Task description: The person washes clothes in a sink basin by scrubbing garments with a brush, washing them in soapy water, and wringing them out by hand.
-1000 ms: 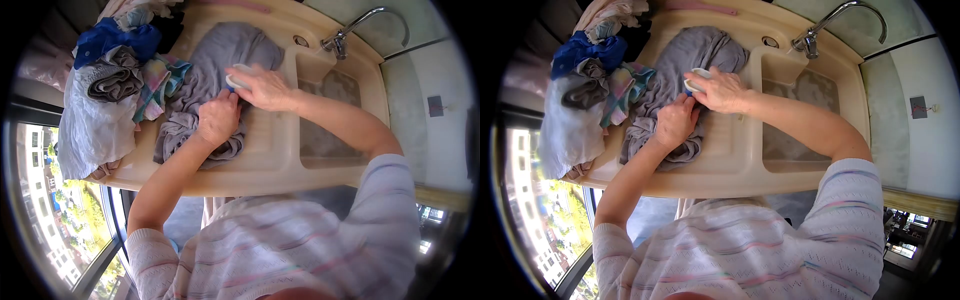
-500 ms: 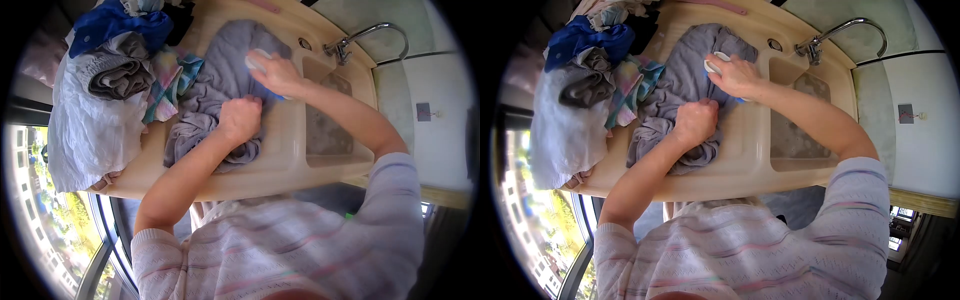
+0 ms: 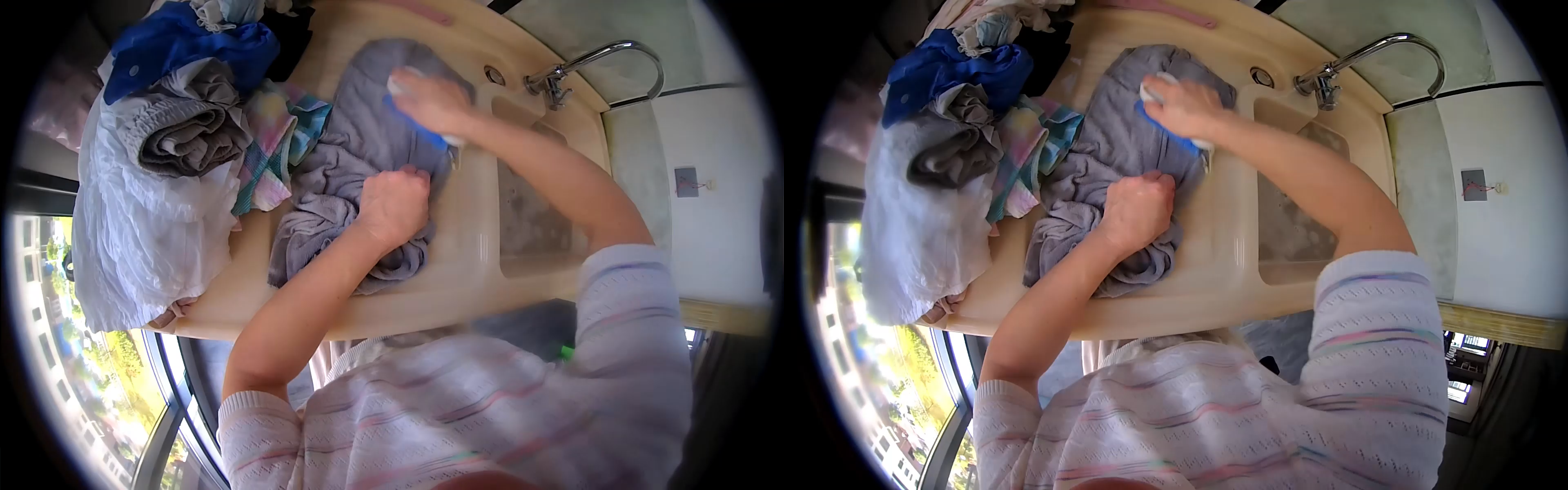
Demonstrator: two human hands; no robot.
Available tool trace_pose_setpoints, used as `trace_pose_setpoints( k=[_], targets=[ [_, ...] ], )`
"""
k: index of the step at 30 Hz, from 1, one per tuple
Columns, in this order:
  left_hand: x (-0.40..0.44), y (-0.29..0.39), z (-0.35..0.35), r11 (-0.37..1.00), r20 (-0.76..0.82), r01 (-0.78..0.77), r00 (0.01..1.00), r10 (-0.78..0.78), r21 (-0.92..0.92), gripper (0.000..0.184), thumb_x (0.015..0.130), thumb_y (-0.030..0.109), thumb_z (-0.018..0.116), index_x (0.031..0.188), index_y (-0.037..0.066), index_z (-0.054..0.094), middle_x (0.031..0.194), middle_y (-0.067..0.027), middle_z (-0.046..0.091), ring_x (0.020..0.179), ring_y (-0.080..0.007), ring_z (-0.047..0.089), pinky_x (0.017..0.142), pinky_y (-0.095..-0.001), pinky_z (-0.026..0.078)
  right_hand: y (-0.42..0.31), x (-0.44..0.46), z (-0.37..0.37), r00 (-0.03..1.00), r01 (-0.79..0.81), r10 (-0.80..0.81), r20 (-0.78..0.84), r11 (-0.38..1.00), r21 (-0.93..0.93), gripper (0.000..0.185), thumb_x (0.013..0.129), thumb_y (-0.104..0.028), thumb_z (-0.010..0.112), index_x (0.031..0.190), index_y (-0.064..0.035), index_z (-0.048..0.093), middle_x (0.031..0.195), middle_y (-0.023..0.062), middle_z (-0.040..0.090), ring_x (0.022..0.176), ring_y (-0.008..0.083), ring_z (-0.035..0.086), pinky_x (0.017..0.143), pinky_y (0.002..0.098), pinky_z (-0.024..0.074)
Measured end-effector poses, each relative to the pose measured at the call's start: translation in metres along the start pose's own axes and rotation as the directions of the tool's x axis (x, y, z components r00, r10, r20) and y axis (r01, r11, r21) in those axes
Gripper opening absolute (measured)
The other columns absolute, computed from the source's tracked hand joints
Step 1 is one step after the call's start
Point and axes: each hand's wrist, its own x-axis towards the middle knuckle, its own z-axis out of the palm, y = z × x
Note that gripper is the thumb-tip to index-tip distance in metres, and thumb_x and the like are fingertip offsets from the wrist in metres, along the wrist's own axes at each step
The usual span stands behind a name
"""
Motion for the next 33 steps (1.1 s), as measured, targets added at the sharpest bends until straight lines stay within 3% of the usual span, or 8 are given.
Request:
trace_pose_setpoints(
  k=[4,7,11,16,20,25,31,33],
  targets=[
    [-0.006,-0.001,0.002,1.0,0.0,0.012,1.0,-0.012,-0.006,0.009,0.076,0.011,0.053,0.074,0.007,0.06,0.077,-0.0116,0.063,0.07,-0.0332,0.061,0.062,-0.0427,0.05,0.044,0.097,0.003,0.959,-0.189,0.166,-0.229,0.979,-0.079,0.045,0.084,-0.038,0.045,0.126,-0.0212,0.047,0.108,0.0169,0.06,0.095,0.0348,0.059,0.083,0.0441,0.0458],
    [-0.001,0.0,0.002,1.0,-0.027,0.001,1.0,-0.001,-0.011,0.01,0.077,0.012,0.053,0.075,0.007,0.061,0.078,-0.0117,0.063,0.07,-0.0328,0.061,0.062,-0.0429,0.05,0.015,0.056,-0.025,0.978,-0.179,0.17,-0.118,0.981,-0.07,0.046,0.084,-0.037,0.046,0.127,-0.0198,0.046,0.109,0.0148,0.06,0.094,0.0342,0.06,0.081,0.0453,0.0465],
    [0.0,0.0,-0.002,1.0,0.012,0.016,1.0,-0.016,-0.012,0.011,0.077,0.013,0.053,0.074,0.007,0.061,0.079,-0.0117,0.063,0.071,-0.0328,0.061,0.062,-0.0427,0.05,-0.007,-0.054,-0.012,0.997,0.057,-0.054,0.059,0.997,-0.042,0.044,0.082,-0.043,0.049,0.125,-0.0326,0.045,0.106,0.0293,0.054,0.092,0.0458,0.057,0.079,0.0508,0.0459],
    [0.005,-0.001,0.002,0.999,0.039,0.04,0.998,-0.04,-0.003,0.012,0.077,0.014,0.053,0.074,0.007,0.062,0.079,-0.0114,0.063,0.071,-0.0324,0.061,0.062,-0.0426,0.05,0.047,0.064,-0.006,0.974,-0.191,0.188,-0.123,0.981,-0.015,0.046,0.084,-0.04,0.047,0.127,-0.0229,0.044,0.111,0.0173,0.058,0.096,0.0346,0.059,0.081,0.0456,0.0467],
    [0.002,0.001,0.0,1.0,0.009,0.012,1.0,-0.012,0.0,0.011,0.077,0.014,0.053,0.074,0.007,0.062,0.078,-0.0109,0.063,0.071,-0.0321,0.061,0.062,-0.0425,0.05,0.033,0.041,-0.02,0.962,-0.235,0.224,-0.155,0.971,-0.05,0.045,0.085,-0.038,0.046,0.127,-0.0214,0.044,0.111,0.0158,0.059,0.097,0.0335,0.059,0.08,0.0448,0.0473],
    [0.005,0.004,0.001,0.999,0.058,0.032,0.998,-0.034,0.031,0.01,0.076,0.013,0.054,0.073,0.007,0.062,0.078,-0.011,0.063,0.071,-0.0321,0.061,0.063,-0.042,0.05,-0.014,-0.056,-0.008,0.985,0.169,-0.169,-0.014,0.985,-0.047,0.043,0.083,-0.041,0.049,0.124,-0.0275,0.048,0.101,0.0266,0.058,0.095,0.0396,0.058,0.081,0.0471,0.0468],
    [0.001,0.004,0.003,1.0,0.041,0.006,0.999,-0.005,-0.019,0.01,0.075,0.012,0.054,0.073,0.008,0.063,0.073,-0.0114,0.063,0.07,-0.0324,0.061,0.062,-0.0423,0.049,0.023,0.071,-0.004,0.973,-0.177,0.189,-0.136,0.98,0.093,0.041,0.085,-0.037,0.046,0.121,-0.0182,0.049,0.108,0.0137,0.06,0.095,0.0334,0.059,0.08,0.0456,0.0468],
    [0.002,0.007,0.003,1.0,0.059,0.024,0.998,-0.025,0.011,0.01,0.074,0.012,0.054,0.072,0.008,0.063,0.074,-0.0118,0.063,0.07,-0.0325,0.061,0.062,-0.0424,0.049,0.013,0.05,-0.016,0.98,-0.136,0.136,-0.144,0.991,0.007,0.041,0.085,-0.037,0.046,0.122,-0.0203,0.048,0.106,0.0155,0.06,0.094,0.034,0.059,0.08,0.0456,0.0471]
  ],
)
